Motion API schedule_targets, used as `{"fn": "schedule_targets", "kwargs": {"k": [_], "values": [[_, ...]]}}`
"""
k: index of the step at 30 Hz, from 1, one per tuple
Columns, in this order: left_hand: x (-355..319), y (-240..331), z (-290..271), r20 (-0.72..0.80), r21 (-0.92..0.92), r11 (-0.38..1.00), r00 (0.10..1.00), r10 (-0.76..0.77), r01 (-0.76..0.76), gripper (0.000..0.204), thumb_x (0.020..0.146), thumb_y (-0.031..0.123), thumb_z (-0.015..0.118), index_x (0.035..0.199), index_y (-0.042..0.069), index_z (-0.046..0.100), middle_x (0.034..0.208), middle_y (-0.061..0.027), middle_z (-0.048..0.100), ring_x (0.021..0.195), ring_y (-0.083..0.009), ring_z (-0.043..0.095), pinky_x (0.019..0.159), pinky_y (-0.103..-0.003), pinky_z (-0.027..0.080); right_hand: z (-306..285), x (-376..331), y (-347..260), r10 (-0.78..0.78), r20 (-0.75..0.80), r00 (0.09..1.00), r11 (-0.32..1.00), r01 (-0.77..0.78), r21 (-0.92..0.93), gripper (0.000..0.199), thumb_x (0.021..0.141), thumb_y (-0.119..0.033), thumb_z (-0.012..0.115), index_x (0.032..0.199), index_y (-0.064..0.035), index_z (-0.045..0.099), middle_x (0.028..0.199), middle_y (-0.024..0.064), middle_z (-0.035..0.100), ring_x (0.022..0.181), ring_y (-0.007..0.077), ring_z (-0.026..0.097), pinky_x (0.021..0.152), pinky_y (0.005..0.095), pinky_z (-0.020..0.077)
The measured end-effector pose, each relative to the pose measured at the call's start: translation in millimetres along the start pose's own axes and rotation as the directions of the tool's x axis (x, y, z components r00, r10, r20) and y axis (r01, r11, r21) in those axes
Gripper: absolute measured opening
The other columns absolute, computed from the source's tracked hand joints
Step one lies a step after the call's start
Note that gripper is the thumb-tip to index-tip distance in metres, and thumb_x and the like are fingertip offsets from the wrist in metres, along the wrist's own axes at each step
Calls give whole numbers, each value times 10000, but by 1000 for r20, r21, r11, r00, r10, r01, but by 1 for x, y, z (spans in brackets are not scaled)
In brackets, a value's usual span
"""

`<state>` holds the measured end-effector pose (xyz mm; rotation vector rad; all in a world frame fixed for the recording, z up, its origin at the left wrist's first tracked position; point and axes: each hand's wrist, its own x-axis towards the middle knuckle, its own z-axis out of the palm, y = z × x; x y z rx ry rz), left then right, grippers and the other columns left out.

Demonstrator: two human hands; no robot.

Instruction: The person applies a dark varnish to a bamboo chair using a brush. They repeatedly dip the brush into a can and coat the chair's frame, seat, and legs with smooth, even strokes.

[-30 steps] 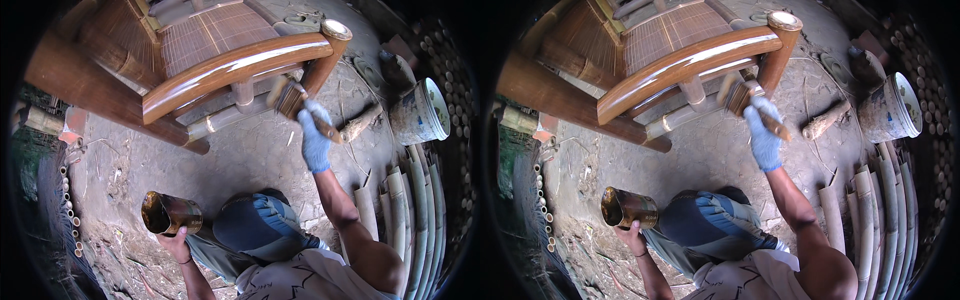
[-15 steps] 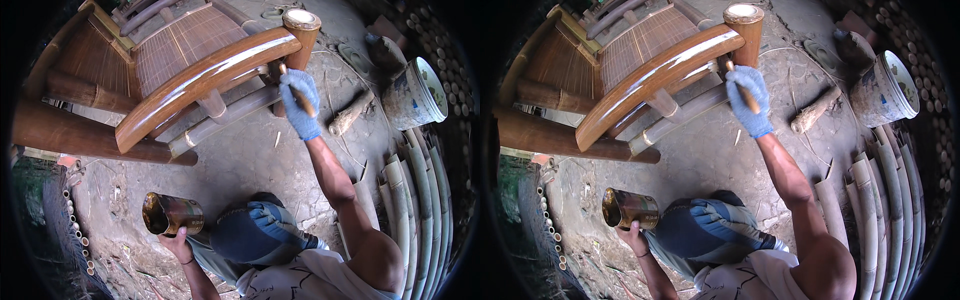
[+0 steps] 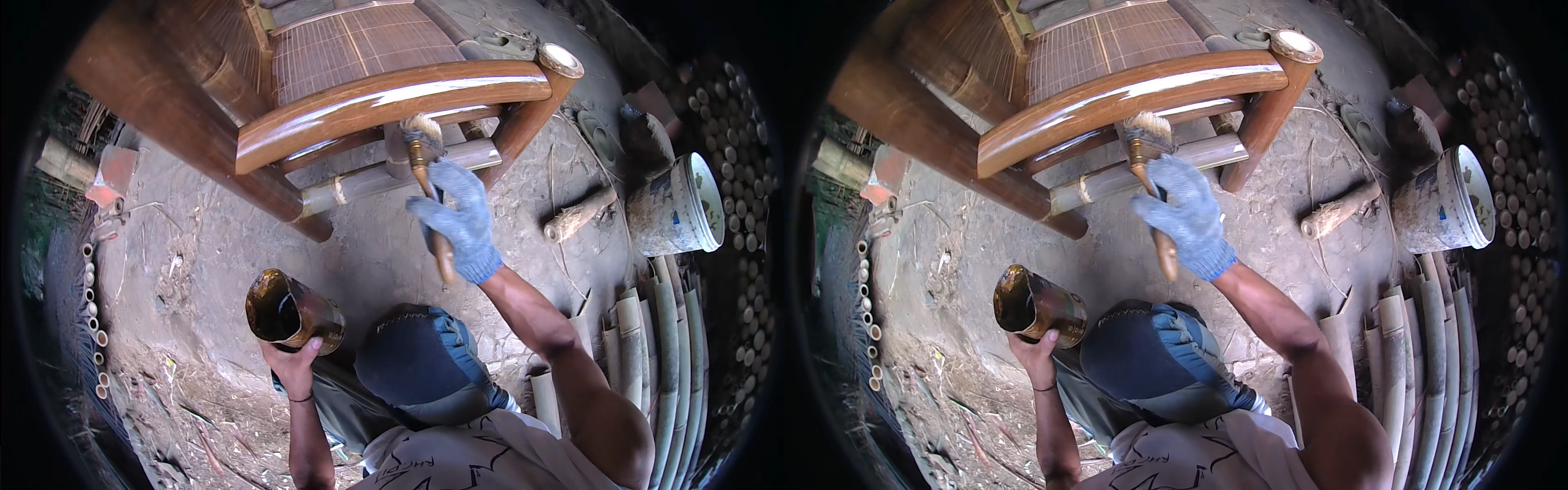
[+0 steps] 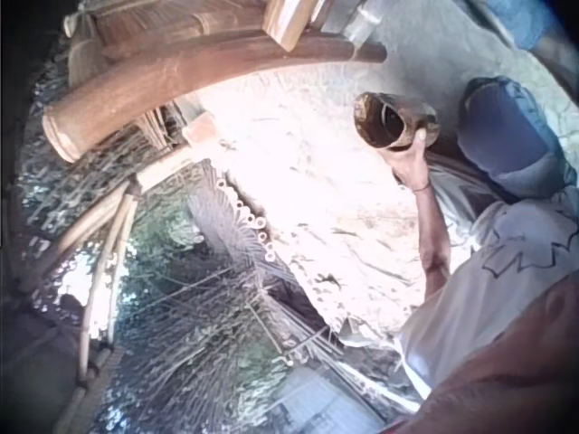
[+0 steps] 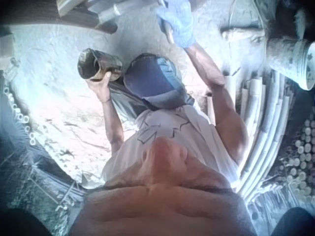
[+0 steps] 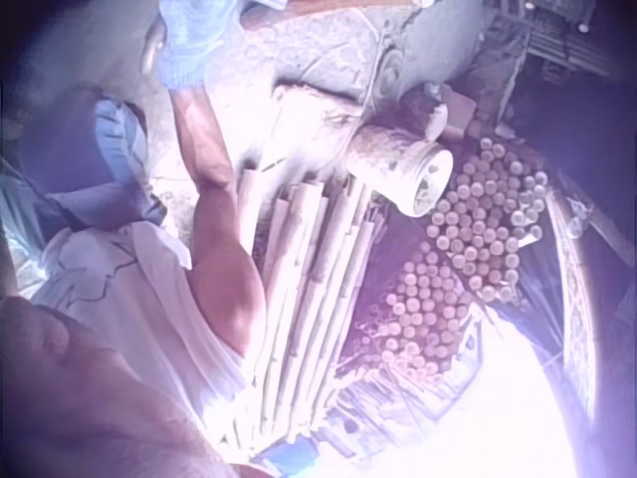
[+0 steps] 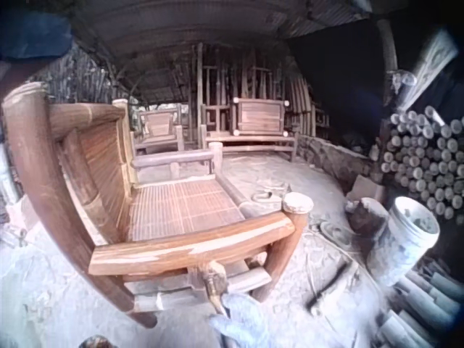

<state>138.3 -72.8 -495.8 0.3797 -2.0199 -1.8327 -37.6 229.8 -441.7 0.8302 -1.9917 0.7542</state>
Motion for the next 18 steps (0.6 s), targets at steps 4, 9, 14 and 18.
{"fn": "schedule_targets", "kwargs": {"k": [4,9,14,18], "values": [[-6,3,5,8,-105,994,1000,-16,16,992,629,210,927,1420,-27,378,1328,-147,532,1209,-241,543,1048,-361,439,30,-23,18,-162,397,904,971,218,-100,214,827,-179,691,1040,-160,710,1239,115,606,1199,377,541,1001,497,468],[-14,4,-11,-36,-151,988,999,-16,10,970,617,193,932,1396,-23,397,1298,-138,553,1172,-230,566,1028,-354,457,37,-18,-5,123,506,854,980,-25,-196,272,800,-138,707,1061,-107,640,1167,144,607,1091,354,600,908,458,518],[-16,-7,-46,-68,-65,998,998,1,-5,947,619,169,930,1387,-14,405,1258,-120,574,1132,-213,584,1005,-343,474,24,79,-34,-1,352,936,959,101,-265,408,661,-120,779,1048,-130,650,1056,103,616,926,321,640,762,428,541],[-14,-6,-41,-58,-108,994,998,-9,3,944,630,199,921,1394,-13,411,1279,-123,559,1155,-220,569,1018,-349,460,-2,104,-48,-174,588,790,831,438,-343,198,726,-191,712,892,-97,662,932,109,548,850,301,607,662,429,480]]}}
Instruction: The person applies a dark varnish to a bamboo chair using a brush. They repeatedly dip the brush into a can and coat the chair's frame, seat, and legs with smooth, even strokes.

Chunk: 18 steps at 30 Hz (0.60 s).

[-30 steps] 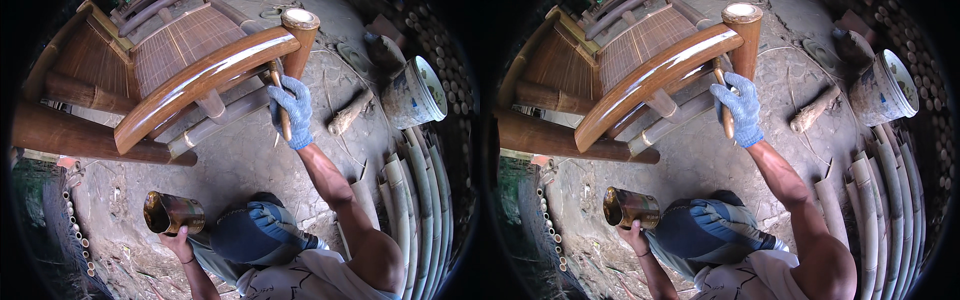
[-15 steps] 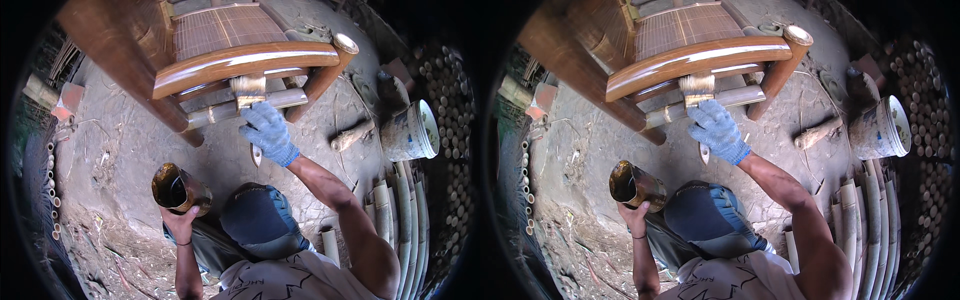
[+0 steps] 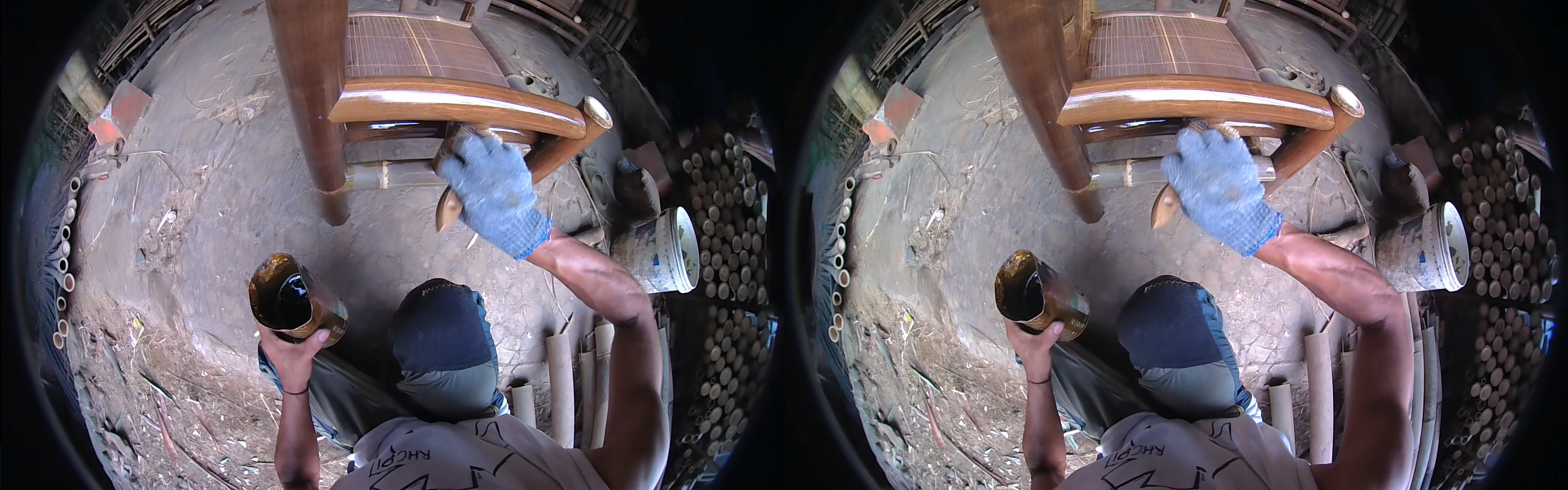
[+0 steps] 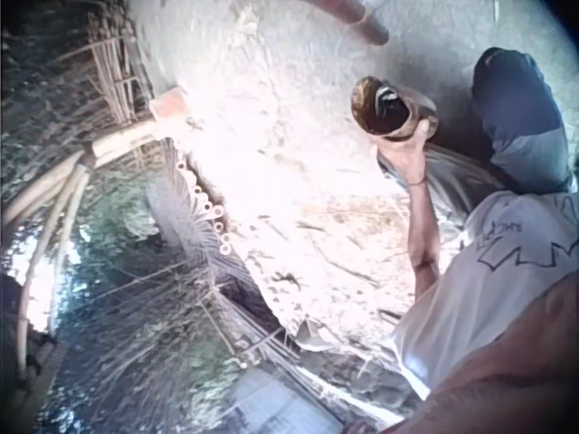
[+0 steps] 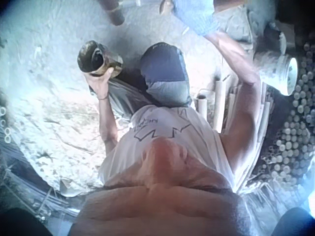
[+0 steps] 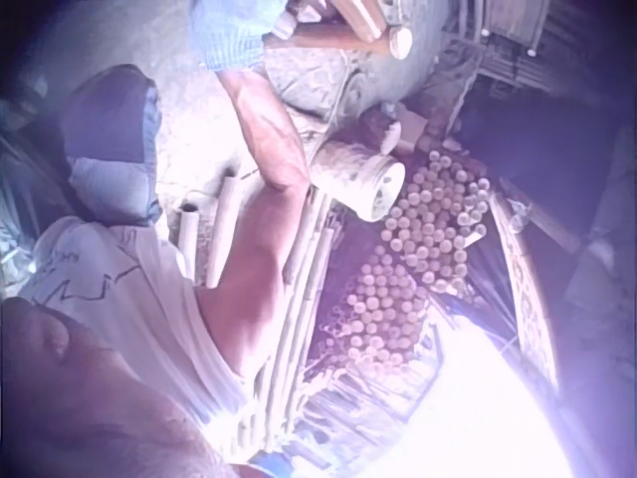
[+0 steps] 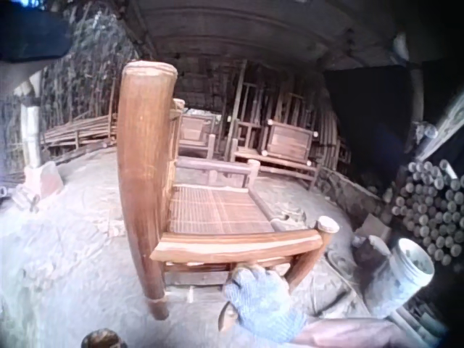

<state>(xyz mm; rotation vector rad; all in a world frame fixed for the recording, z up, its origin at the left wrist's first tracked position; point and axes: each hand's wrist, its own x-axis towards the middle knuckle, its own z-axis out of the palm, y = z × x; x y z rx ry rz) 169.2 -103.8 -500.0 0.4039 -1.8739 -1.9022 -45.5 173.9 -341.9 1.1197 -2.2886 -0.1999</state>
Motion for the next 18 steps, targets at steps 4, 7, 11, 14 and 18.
{"fn": "schedule_targets", "kwargs": {"k": [4,7,11,14,18], "values": [[3,2,16,37,25,999,999,-24,23,946,655,292,905,1405,-21,421,1312,-135,536,1194,-238,544,1036,-367,437,27,4,-22,-57,66,996,985,67,-161,163,748,-222,665,827,-79,678,898,113,540,847,290,590,650,405,457],[6,-5,23,68,-38,999,998,-14,17,969,639,210,911,1423,-16,387,1318,-134,536,1194,-233,549,1038,-364,449,78,11,-35,-30,39,999,992,35,-124,177,764,-251,659,826,-87,678,875,93,514,799,262,558,632,389,436],[7,9,17,23,11,1000,999,26,-26,937,671,307,899,1404,-25,419,1312,-132,531,1196,-235,535,1042,-363,425,123,-31,-55,10,71,997,997,-16,79,166,783,-249,645,860,-104,672,909,105,543,786,279,574,617,394,450],[9,3,11,26,33,999,1000,17,-18,965,655,234,901,1429,-24,385,1337,-143,520,1210,-251,531,1053,-380,427,95,-90,-16,-54,75,996,983,40,177,135,788,-190,653,898,-113,670,959,111,587,797,286,605,641,401,488],[11,9,10,31,59,998,999,6,-8,969,654,224,898,1433,-30,380,1347,-151,516,1214,-258,527,1058,-386,421,77,-134,31,399,-161,903,811,-266,520,124,824,-50,693,948,-50,696,1011,82,683,928,240,667,774,405,537]]}}
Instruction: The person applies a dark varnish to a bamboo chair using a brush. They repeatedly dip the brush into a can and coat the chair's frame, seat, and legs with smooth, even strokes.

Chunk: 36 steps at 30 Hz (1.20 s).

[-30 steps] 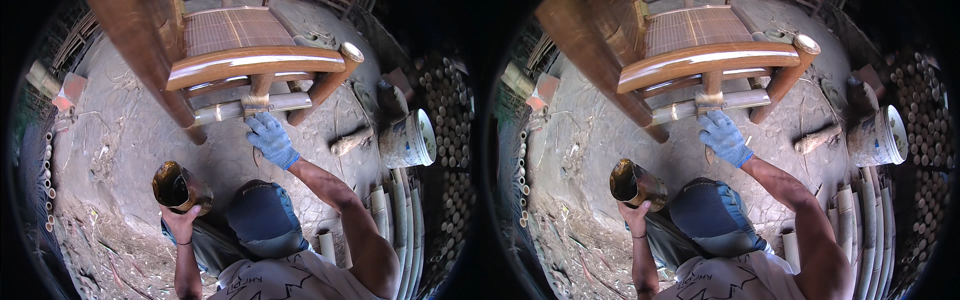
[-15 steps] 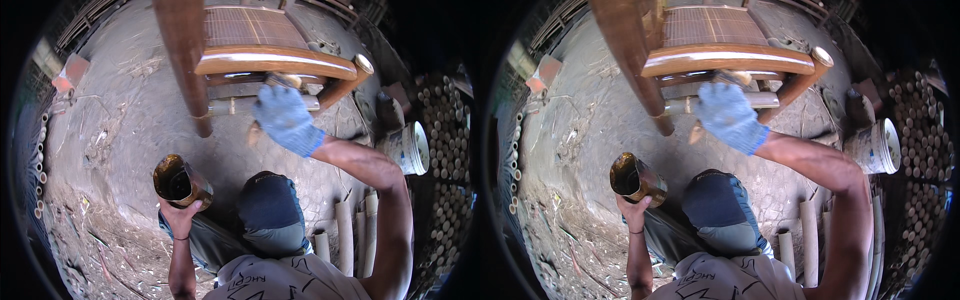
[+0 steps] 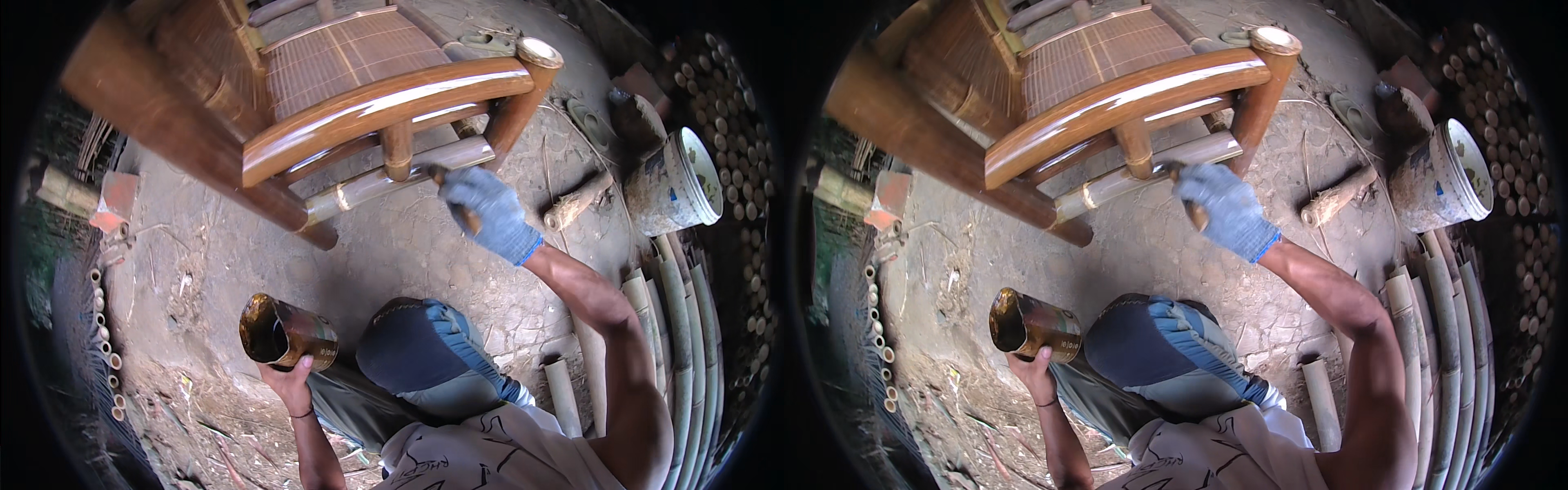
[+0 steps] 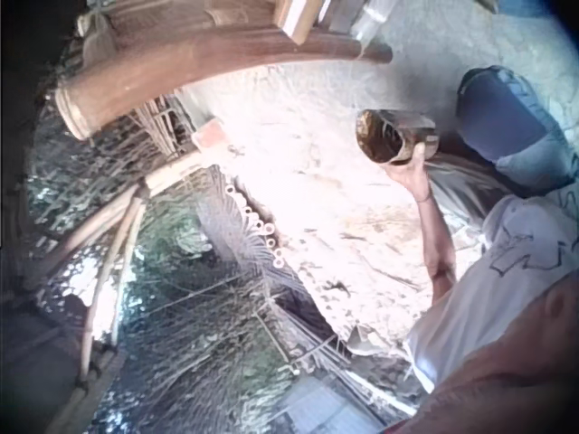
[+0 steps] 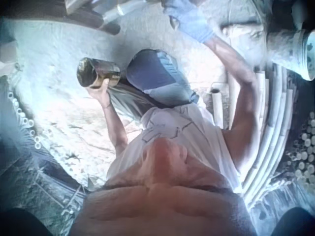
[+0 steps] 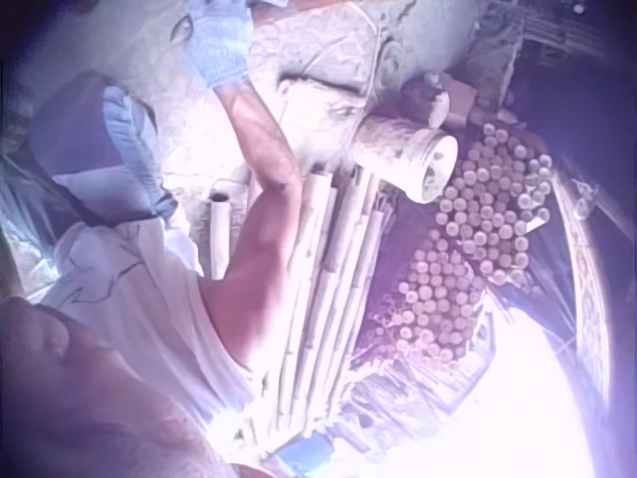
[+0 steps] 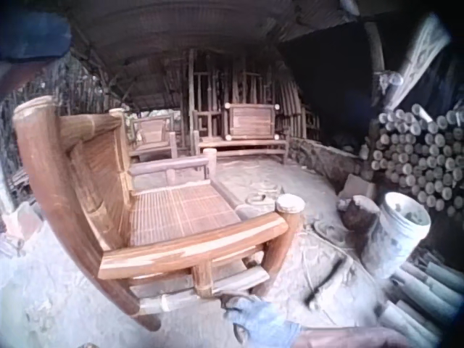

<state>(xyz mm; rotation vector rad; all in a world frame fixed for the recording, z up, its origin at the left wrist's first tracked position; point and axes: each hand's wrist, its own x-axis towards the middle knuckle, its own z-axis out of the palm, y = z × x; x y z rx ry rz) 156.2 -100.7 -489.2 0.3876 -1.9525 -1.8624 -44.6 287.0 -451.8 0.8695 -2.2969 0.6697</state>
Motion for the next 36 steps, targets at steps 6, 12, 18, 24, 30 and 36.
{"fn": "schedule_targets", "kwargs": {"k": [6,12,18,24,30,36], "values": [[8,7,21,24,25,997,997,75,-76,863,730,260,843,1410,-28,395,1325,-151,521,1184,-256,534,1054,-400,414,31,28,10,860,107,498,199,-522,829,146,890,-140,723,978,-26,695,949,65,708,779,120,669,643,263,557],[9,19,37,-9,-2,999,999,49,-49,882,741,263,842,1424,-23,361,1343,-165,500,1208,-276,518,1074,-419,394,26,49,10,891,193,411,-168,-95,981,174,905,-155,679,1037,-43,662,916,68,677,725,151,671,599,297,597],[7,10,48,7,8,998,998,58,-58,865,751,277,838,1410,-28,368,1329,-165,504,1187,-270,526,1049,-410,417,25,49,-13,813,374,447,-534,316,784,231,940,-160,630,1154,-81,595,990,97,664,837,251,712,713,390,663],[-1,8,39,14,3,998,998,62,-62,855,759,303,833,1397,-39,377,1311,-164,514,1162,-262,533,1033,-402,425,-14,20,8,929,179,325,-309,412,857,228,960,-170,622,1162,-65,608,1084,117,677,930,276,714,797,410,648],[-2,-9,25,-13,32,999,999,31,-30,881,760,318,833,1408,-50,365,1326,-177,509,1166,-263,529,1035,-401,420,-71,-5,21,848,-467,248,442,155,884,285,956,-144,653,1212,-22,629,1188,144,646,1075,278,646,927,390,576],[-2,-17,20,-21,20,1000,1000,11,-10,875,749,314,841,1404,-47,386,1315,-165,531,1159,-254,541,1033,-395,423,-69,-10,48,-113,-280,953,805,-78,-588,317,706,-149,735,1021,-187,732,1180,114,650,1030,314,636,836,434,530]]}}
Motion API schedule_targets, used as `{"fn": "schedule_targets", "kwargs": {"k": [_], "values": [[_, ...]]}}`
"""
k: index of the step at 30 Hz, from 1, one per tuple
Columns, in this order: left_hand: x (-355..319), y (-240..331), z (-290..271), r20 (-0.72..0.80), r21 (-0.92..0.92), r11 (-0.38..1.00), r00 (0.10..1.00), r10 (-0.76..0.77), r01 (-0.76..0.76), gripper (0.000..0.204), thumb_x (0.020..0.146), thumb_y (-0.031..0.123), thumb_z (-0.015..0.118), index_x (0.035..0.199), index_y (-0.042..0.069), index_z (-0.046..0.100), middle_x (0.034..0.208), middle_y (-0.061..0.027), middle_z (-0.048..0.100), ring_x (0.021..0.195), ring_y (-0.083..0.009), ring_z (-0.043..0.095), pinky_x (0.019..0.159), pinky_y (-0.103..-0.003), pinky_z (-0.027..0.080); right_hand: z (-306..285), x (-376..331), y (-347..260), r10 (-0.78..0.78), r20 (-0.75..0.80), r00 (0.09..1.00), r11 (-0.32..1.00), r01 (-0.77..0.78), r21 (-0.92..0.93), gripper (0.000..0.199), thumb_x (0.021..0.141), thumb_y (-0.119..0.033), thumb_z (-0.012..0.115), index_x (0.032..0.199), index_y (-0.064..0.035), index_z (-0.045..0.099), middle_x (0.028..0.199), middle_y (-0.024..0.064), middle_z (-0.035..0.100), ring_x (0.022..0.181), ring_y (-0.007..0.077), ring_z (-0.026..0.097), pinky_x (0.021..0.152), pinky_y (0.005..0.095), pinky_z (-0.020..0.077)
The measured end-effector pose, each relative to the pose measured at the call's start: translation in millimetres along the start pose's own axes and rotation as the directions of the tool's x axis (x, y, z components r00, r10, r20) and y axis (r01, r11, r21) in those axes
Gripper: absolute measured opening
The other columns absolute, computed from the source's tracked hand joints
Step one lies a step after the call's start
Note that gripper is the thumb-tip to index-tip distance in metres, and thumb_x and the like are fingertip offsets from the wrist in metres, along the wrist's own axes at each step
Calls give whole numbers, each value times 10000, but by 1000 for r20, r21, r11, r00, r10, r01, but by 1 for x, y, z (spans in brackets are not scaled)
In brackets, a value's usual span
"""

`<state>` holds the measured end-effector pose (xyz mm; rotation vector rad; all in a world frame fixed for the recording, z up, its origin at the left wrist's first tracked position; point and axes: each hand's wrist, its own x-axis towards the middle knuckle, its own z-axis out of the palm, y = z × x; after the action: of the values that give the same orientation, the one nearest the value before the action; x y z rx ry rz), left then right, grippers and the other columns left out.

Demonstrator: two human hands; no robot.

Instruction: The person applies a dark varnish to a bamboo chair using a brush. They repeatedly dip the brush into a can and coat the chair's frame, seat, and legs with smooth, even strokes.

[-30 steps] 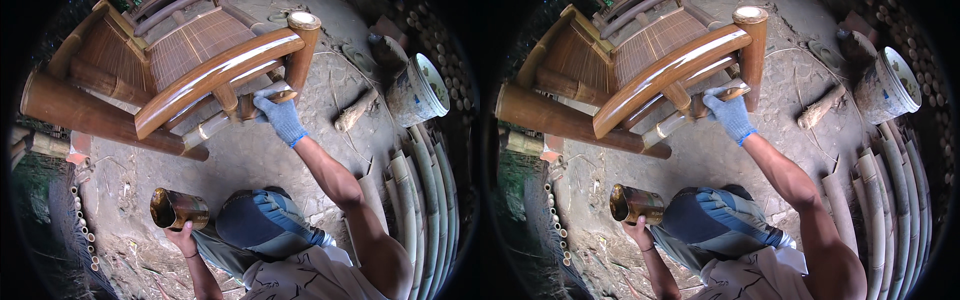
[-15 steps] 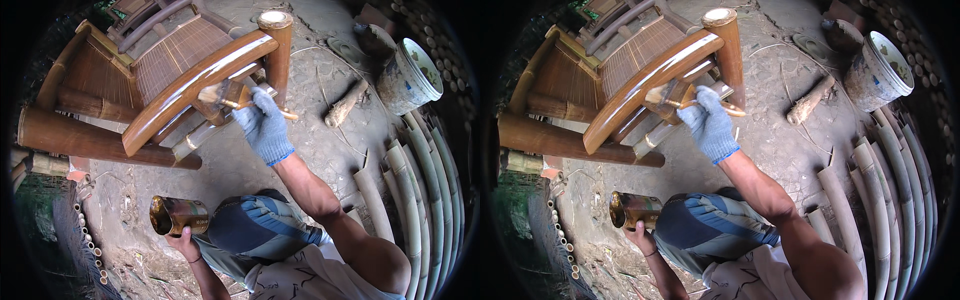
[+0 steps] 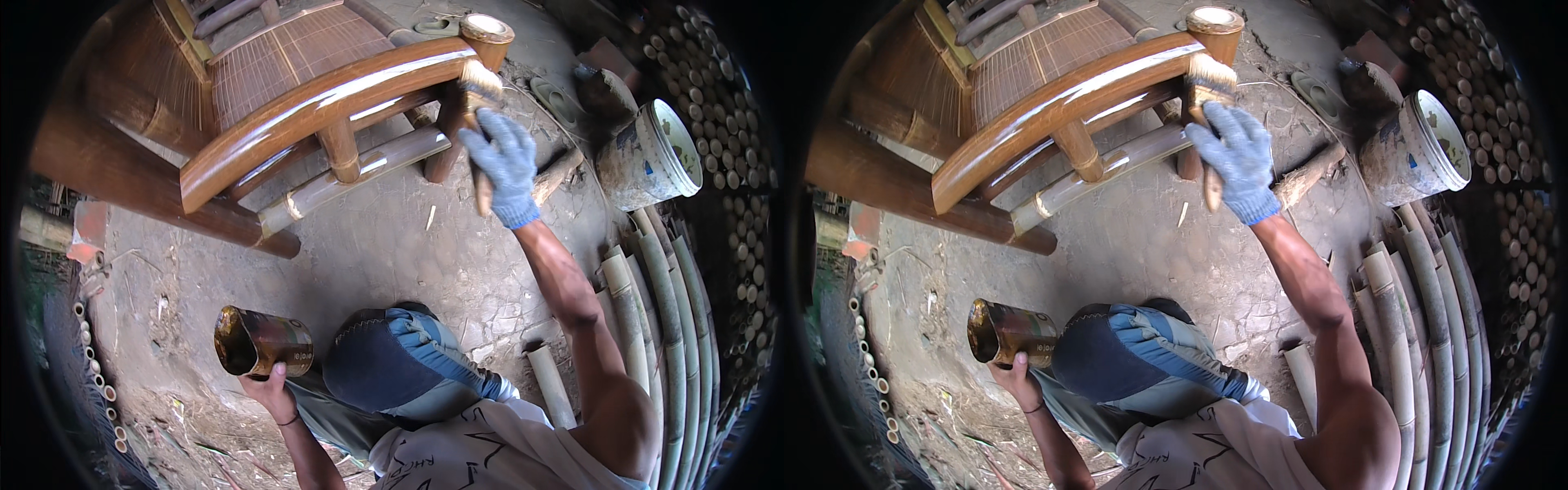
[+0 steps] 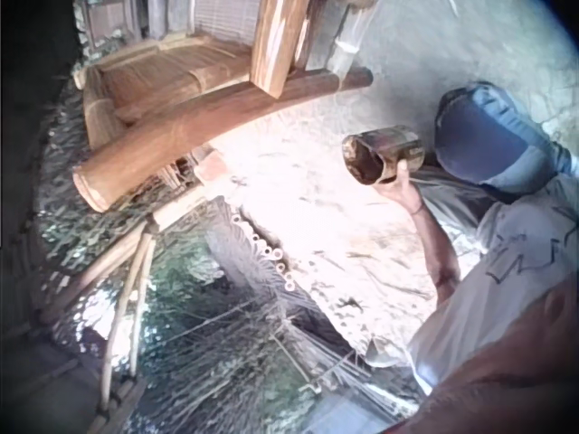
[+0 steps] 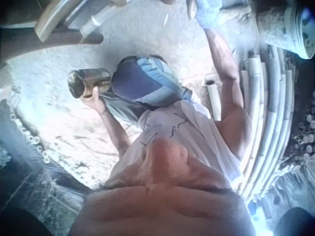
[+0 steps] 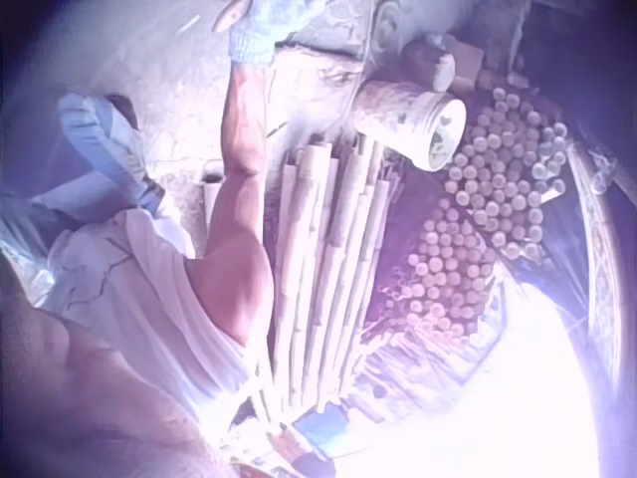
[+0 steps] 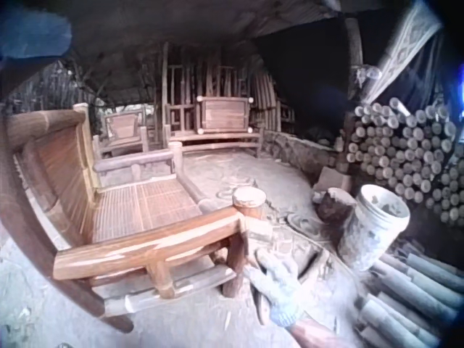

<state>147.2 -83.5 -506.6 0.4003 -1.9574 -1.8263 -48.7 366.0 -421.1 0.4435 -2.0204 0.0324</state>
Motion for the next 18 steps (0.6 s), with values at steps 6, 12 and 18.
{"fn": "schedule_targets", "kwargs": {"k": [6,12,18], "values": [[-3,-1,3,5,-5,1000,1000,-15,15,877,750,321,840,1406,-52,394,1336,-169,524,1179,-254,536,1045,-393,419,35,0,-26,-1,353,936,997,28,-71,231,703,-179,706,931,-191,675,1179,70,593,967,302,606,742,448,503],[-7,-9,-2,0,-6,999,999,-36,36,881,751,329,841,1400,-63,393,1331,-170,525,1188,-252,531,1051,-394,413,49,-26,-42,78,446,891,995,-95,16,173,770,-204,671,942,-192,665,1223,80,574,1025,339,574,804,472,489],[-11,-16,-10,5,28,997,997,-73,72,919,737,340,853,1404,-72,373,1330,-181,516,1187,-262,529,1051,-401,409,75,-140,-9,-90,595,799,995,40,97,169,800,-217,652,967,-200,673,1246,103,563,1039,334,569,835,467,484]]}}
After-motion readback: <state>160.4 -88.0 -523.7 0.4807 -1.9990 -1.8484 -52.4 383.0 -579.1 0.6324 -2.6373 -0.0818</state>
